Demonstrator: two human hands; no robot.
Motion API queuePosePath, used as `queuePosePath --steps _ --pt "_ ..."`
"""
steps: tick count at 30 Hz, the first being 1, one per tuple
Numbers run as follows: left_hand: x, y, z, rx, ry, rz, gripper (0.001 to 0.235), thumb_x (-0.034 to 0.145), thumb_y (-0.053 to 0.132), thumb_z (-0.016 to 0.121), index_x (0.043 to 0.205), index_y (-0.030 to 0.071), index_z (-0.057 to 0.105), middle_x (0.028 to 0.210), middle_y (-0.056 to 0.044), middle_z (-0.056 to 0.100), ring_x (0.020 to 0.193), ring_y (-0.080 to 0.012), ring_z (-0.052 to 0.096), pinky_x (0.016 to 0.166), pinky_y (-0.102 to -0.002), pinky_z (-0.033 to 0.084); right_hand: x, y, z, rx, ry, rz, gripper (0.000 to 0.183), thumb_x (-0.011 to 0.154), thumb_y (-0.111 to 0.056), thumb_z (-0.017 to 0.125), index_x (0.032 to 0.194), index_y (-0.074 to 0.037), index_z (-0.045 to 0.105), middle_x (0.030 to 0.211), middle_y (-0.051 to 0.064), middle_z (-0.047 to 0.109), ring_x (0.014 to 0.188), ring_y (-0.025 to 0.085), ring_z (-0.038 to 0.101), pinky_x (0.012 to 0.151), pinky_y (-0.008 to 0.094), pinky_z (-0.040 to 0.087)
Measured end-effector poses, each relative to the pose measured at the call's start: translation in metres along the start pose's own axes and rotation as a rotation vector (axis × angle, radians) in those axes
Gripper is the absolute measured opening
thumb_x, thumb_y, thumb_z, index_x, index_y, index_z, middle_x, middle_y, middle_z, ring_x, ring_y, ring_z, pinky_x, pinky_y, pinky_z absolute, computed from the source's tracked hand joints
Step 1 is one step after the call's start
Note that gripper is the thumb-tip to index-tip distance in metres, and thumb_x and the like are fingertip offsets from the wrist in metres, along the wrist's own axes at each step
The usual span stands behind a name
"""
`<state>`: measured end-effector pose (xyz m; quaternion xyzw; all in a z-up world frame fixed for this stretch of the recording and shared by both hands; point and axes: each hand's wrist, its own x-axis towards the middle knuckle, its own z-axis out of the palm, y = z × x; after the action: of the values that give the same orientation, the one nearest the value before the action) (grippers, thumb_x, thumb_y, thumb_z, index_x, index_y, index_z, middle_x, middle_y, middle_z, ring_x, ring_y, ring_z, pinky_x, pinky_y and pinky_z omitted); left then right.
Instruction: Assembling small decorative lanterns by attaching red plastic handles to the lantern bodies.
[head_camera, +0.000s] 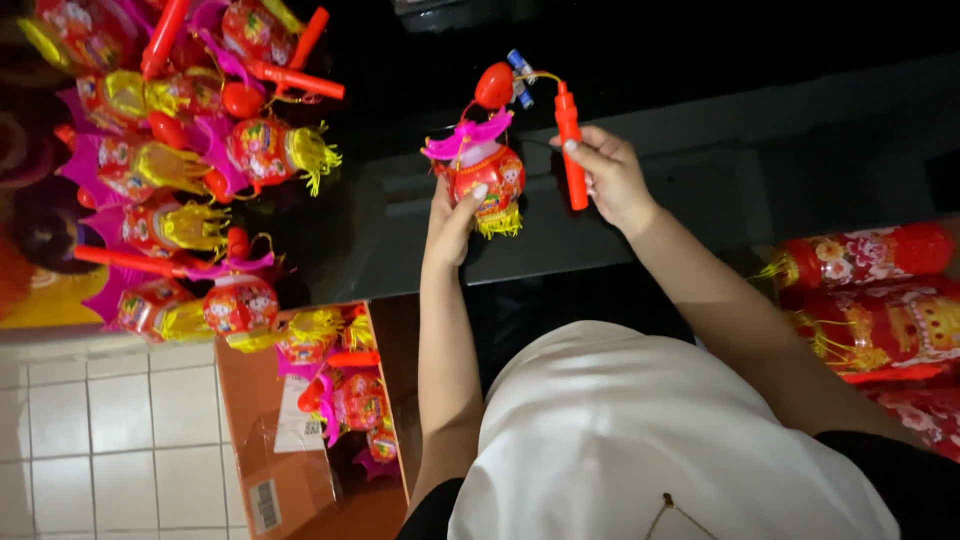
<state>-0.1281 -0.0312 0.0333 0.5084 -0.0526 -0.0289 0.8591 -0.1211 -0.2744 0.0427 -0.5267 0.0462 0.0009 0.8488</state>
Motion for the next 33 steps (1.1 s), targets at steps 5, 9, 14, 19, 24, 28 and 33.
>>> queuePosePath --steps 5,9,14,19,24,28,33 --pt "0.0 -0.004 -0.009 -0.063 -0.074 -0.069 0.063 0.091 0.022 0.075 0.143 0.004 0.045 0.121 -0.023 0.066 0.106 -0.0361 0.071 0.08 -0.052 0.062 -0.007 -0.004 0.005 -0.028 -0.03 -0.012 0.022 0.094 -0.015 0.075 0.108 0.0 0.07 0.068 0.0 0.048 0.044 0.003 0.043 0.034 0.015 0.035" --pt "0.003 -0.015 -0.022 -0.112 -0.075 -0.081 0.07 0.086 0.019 0.075 0.145 0.003 0.042 0.122 -0.026 0.066 0.106 -0.0375 0.071 0.081 -0.052 0.062 0.0 0.013 -0.007 -0.063 -0.05 -0.05 0.017 0.094 -0.013 0.075 0.105 -0.001 0.07 0.071 0.001 0.049 0.043 0.005 0.044 0.034 0.016 0.036" --pt "0.004 -0.022 -0.027 -0.145 -0.153 -0.091 0.08 0.079 0.021 0.084 0.143 0.002 0.041 0.126 -0.027 0.064 0.112 -0.0379 0.067 0.086 -0.053 0.06 0.005 0.021 -0.015 -0.122 -0.09 -0.11 0.016 0.091 -0.005 0.074 0.102 0.006 0.069 0.069 0.008 0.052 0.038 0.009 0.044 0.031 0.02 0.036" --pt "0.004 -0.025 -0.028 -0.071 -0.208 -0.062 0.078 0.079 0.017 0.083 0.142 -0.001 0.041 0.131 -0.025 0.063 0.119 -0.0348 0.063 0.094 -0.053 0.055 0.001 0.014 -0.012 -0.11 -0.081 -0.071 0.012 0.089 -0.003 0.072 0.097 0.005 0.068 0.067 0.006 0.051 0.04 0.008 0.044 0.033 0.019 0.037" --pt "0.005 -0.025 -0.026 -0.046 -0.211 -0.061 0.081 0.079 0.014 0.085 0.145 0.0 0.04 0.136 -0.023 0.061 0.125 -0.0321 0.059 0.101 -0.051 0.051 0.013 0.012 -0.011 -0.092 -0.101 -0.045 0.013 0.09 -0.004 0.071 0.098 0.005 0.066 0.066 0.006 0.051 0.04 0.008 0.044 0.033 0.019 0.037" --pt "0.005 0.0 -0.004 0.015 -0.191 -0.068 0.08 0.079 0.011 0.085 0.144 0.0 0.04 0.136 -0.021 0.06 0.126 -0.0313 0.058 0.105 -0.05 0.049 0.021 0.021 -0.015 -0.078 -0.101 -0.047 0.018 0.089 -0.003 0.072 0.104 0.006 0.066 0.073 0.009 0.057 0.041 0.009 0.045 0.034 0.021 0.041" --pt "0.0 0.0 0.001 0.066 -0.189 -0.062 0.077 0.078 0.007 0.086 0.142 0.001 0.044 0.129 -0.019 0.063 0.122 -0.0304 0.06 0.102 -0.05 0.051 0.016 0.022 -0.018 -0.104 -0.13 -0.047 0.02 0.089 -0.003 0.074 0.107 0.004 0.067 0.077 0.011 0.062 0.042 0.011 0.047 0.036 0.023 0.043"
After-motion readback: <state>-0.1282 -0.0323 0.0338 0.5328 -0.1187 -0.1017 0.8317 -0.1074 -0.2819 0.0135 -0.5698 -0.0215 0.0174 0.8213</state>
